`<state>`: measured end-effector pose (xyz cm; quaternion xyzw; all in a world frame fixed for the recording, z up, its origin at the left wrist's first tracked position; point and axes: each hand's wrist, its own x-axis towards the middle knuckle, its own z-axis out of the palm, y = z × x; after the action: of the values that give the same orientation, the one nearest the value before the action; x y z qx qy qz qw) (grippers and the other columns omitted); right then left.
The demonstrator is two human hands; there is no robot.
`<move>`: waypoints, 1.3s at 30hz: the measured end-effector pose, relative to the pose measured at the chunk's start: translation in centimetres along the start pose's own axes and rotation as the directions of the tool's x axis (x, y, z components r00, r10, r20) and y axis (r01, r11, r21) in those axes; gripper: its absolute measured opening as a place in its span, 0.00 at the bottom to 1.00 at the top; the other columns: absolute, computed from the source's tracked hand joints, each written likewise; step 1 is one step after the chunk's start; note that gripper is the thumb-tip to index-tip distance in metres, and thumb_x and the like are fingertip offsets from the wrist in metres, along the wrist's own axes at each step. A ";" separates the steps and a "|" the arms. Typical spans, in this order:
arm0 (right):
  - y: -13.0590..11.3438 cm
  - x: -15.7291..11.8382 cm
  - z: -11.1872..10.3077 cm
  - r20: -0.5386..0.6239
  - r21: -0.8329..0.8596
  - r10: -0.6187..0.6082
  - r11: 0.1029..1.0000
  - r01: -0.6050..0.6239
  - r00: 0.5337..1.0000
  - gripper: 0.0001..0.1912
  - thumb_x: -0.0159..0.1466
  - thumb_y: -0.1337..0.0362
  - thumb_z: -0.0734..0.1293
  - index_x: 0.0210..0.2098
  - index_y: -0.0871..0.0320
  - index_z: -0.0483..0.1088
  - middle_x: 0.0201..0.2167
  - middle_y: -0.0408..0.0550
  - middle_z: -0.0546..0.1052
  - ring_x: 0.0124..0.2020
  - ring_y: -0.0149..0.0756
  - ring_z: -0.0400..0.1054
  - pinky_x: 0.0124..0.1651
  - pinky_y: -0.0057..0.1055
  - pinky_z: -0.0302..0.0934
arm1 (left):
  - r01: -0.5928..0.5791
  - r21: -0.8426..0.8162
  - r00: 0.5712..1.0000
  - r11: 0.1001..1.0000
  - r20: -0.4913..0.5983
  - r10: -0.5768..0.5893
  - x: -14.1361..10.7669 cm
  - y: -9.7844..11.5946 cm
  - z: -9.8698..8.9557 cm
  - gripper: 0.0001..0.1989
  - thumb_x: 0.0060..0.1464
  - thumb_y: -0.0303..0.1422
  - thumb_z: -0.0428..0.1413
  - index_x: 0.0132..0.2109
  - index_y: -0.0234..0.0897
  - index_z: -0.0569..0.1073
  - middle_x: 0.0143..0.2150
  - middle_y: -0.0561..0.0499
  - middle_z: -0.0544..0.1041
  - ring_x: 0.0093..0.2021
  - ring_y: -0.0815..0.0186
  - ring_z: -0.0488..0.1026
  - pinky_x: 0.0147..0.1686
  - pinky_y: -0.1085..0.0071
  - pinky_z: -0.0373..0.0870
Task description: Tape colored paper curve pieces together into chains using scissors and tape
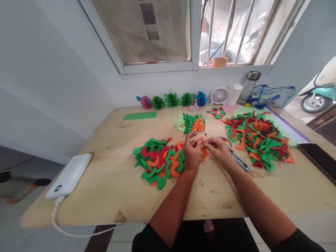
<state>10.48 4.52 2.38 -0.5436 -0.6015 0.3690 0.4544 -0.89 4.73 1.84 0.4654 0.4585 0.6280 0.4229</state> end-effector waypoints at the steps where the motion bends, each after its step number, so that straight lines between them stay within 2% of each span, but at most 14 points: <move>1: 0.3 0.0 0.0 0.000 0.001 -0.002 1.000 0.002 1.000 0.11 0.54 0.56 0.66 0.25 0.59 0.69 0.19 0.41 0.68 0.21 0.28 0.59 0.25 0.26 0.52 | -0.002 0.001 1.000 1.000 0.001 0.002 0.0 0.0 0.0 0.23 0.48 0.21 0.51 0.52 0.39 0.67 0.50 0.45 0.73 0.35 0.70 0.75 0.27 0.79 0.71; 5: 1.0 0.2 0.0 -0.030 -0.007 0.011 1.000 -0.011 0.999 0.10 0.53 0.57 0.66 0.24 0.59 0.68 0.17 0.39 0.66 0.20 0.27 0.56 0.24 0.26 0.51 | -0.023 -0.027 0.999 0.999 0.022 0.023 0.1 -0.3 0.1 0.23 0.47 0.21 0.52 0.52 0.39 0.68 0.48 0.46 0.73 0.36 0.71 0.75 0.38 0.75 0.72; 8: 0.8 0.1 -0.1 -0.069 0.005 0.018 1.000 -0.018 0.997 0.11 0.53 0.57 0.66 0.23 0.59 0.68 0.16 0.39 0.65 0.19 0.27 0.55 0.22 0.25 0.49 | -0.013 -0.067 1.000 0.998 0.019 0.014 0.1 -0.6 0.2 0.23 0.47 0.22 0.53 0.52 0.39 0.67 0.47 0.46 0.73 0.38 0.69 0.75 0.40 0.73 0.73; 14: -0.1 -0.1 -0.1 -0.133 0.002 -0.005 1.000 0.005 0.991 0.12 0.54 0.55 0.66 0.24 0.59 0.69 0.18 0.41 0.69 0.20 0.28 0.57 0.23 0.25 0.51 | 0.055 -0.143 0.998 0.988 0.012 -0.054 -0.1 -0.5 0.5 0.26 0.48 0.25 0.55 0.55 0.37 0.64 0.33 0.50 0.76 0.34 0.69 0.75 0.37 0.73 0.73; 21: 0.4 -0.1 0.1 -0.124 -0.027 -0.017 1.000 0.013 0.992 0.10 0.54 0.57 0.66 0.25 0.59 0.69 0.19 0.42 0.70 0.21 0.28 0.59 0.23 0.25 0.53 | 0.083 -0.139 0.996 0.987 0.030 -0.080 0.0 -0.5 0.4 0.24 0.47 0.26 0.56 0.53 0.36 0.65 0.31 0.51 0.76 0.32 0.69 0.75 0.36 0.72 0.72; 31: 0.5 -0.1 0.1 -0.138 -0.142 -0.081 0.988 0.062 0.987 0.12 0.57 0.56 0.64 0.26 0.58 0.70 0.22 0.44 0.73 0.21 0.30 0.61 0.25 0.26 0.55 | -0.031 -0.013 0.998 0.999 0.061 0.032 0.0 -1.4 0.4 0.22 0.50 0.25 0.52 0.53 0.37 0.66 0.30 0.51 0.76 0.31 0.69 0.74 0.36 0.73 0.72; 39: 0.3 -0.1 0.1 -0.130 -0.129 -0.073 0.990 0.056 0.989 0.11 0.57 0.57 0.63 0.27 0.58 0.70 0.23 0.44 0.73 0.23 0.30 0.63 0.27 0.27 0.57 | -0.082 0.020 0.991 0.996 0.109 0.079 -0.3 -1.3 0.4 0.22 0.53 0.25 0.50 0.56 0.39 0.65 0.31 0.51 0.75 0.32 0.68 0.74 0.37 0.72 0.72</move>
<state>10.48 4.44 2.01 -0.5748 -0.6088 0.2783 0.4706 -0.35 4.80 0.60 0.5218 0.4234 0.6130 0.4155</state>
